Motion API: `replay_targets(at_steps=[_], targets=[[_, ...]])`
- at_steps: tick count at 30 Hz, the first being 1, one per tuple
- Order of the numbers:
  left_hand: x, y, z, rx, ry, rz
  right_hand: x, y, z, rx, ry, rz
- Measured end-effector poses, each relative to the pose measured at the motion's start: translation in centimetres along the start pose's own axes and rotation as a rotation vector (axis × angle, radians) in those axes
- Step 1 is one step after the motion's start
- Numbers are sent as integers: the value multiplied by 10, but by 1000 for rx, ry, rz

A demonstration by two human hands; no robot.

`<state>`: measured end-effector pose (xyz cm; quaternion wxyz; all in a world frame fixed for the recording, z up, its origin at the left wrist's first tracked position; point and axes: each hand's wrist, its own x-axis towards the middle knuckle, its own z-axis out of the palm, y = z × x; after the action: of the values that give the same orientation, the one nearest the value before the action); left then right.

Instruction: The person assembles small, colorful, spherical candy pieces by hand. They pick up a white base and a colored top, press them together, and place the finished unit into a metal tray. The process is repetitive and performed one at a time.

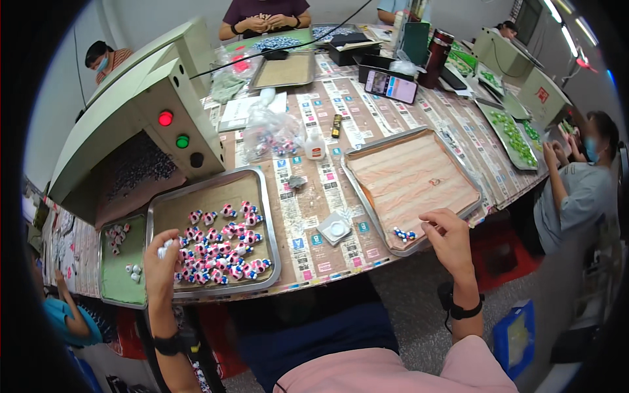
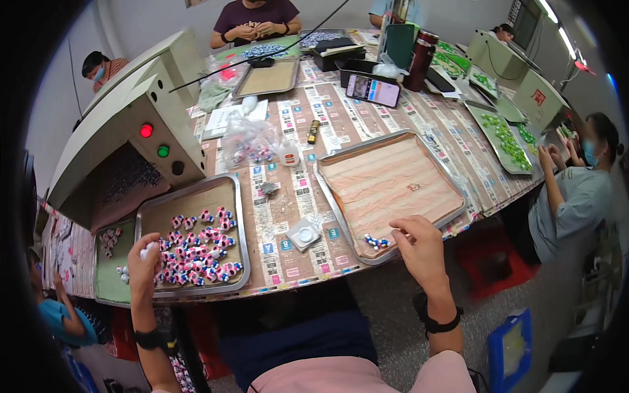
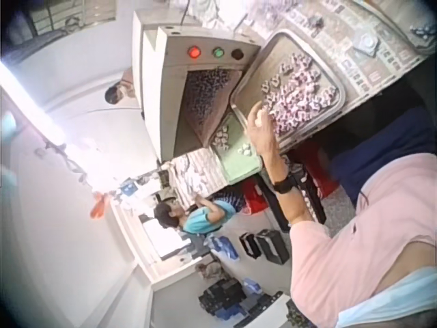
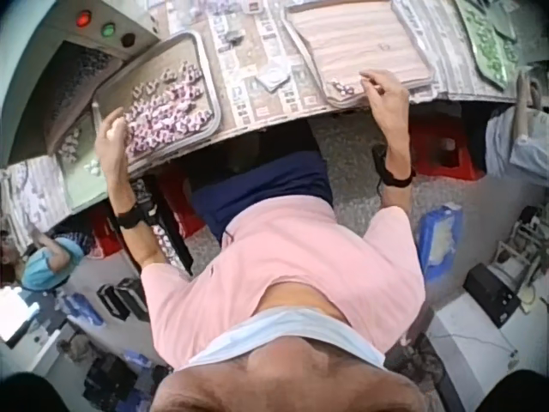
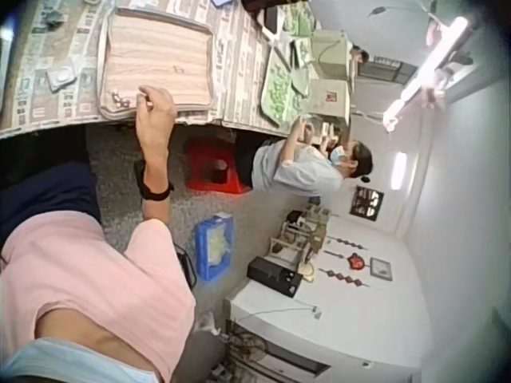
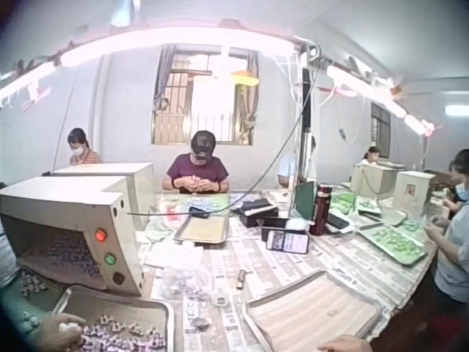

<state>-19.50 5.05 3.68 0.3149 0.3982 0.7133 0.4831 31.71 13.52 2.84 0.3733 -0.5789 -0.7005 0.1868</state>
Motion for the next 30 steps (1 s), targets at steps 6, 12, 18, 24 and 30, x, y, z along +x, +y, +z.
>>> replay_targets(at_steps=[6,12,18,24,30], targets=[[-60,31,68,-606,-384,-259,4,-4,16,-152,-224,-139],[-104,27,127,-869,-708,-516,12,-6,32,29,-269,-15],[-112,23,159,-1031,-777,-713,1,-26,29,620,-369,236],[-116,19,165,-1125,-720,-762,-2,-46,51,739,-528,358],[-121,12,160,-1139,-685,-744,16,-64,73,386,-448,-26]])
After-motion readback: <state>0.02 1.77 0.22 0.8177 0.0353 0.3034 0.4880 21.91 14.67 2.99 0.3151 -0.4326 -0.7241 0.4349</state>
